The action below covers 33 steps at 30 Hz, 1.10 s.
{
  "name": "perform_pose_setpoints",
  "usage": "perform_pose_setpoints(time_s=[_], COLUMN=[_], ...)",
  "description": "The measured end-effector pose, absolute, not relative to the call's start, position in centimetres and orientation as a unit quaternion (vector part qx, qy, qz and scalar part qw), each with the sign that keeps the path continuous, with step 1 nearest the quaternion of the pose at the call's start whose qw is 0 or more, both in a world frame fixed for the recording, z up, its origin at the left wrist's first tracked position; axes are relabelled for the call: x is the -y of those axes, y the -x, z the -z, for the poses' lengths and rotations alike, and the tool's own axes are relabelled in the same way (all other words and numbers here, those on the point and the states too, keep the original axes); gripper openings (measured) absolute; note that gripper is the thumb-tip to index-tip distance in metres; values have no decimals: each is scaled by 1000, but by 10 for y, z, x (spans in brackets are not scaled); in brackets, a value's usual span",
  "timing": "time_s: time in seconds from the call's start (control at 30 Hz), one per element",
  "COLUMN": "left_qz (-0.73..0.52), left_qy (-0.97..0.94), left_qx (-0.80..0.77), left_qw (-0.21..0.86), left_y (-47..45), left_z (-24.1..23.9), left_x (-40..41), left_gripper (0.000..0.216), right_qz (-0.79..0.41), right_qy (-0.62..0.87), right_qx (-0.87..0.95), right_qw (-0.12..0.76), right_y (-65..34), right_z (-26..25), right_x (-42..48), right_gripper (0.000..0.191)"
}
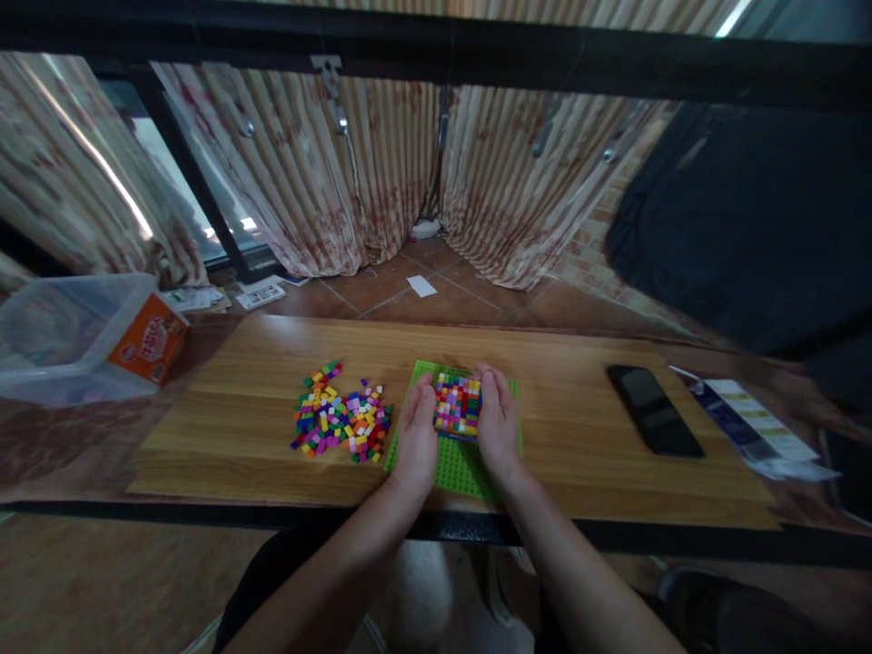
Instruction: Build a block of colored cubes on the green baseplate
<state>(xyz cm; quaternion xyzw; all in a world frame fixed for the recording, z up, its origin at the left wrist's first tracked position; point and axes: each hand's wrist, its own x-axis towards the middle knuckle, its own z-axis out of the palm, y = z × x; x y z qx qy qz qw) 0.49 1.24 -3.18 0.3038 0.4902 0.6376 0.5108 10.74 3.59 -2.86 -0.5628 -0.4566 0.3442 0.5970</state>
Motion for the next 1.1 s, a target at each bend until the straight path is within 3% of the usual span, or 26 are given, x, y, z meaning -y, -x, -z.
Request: perform_pose_setpoints(time_s=[0.37, 0.6, 0.77, 1.1], left_qz=[-588, -573, -557, -540], left_qy=[-366, -374, -390, -432], left_qx=[-530, -547, -564, -570], left_qw=[489, 482, 469, 445], left_y=[-7, -6, -6, -7], left_z=[13, 17, 18, 24], left_x=[-4, -7, -7, -7], left_gripper=[40, 35, 35, 33], right_qz=[-332, -373, -438, -422], right_qy=[568, 543, 520, 536], right_qx=[427, 420, 417, 438], right_qw=[621, 624, 603, 585], right_y=[-107, -110, -117, -121], right_z=[35, 39, 40, 42], right_x=[-41, -42, -42, -44], right_gripper=[47, 34, 39, 47])
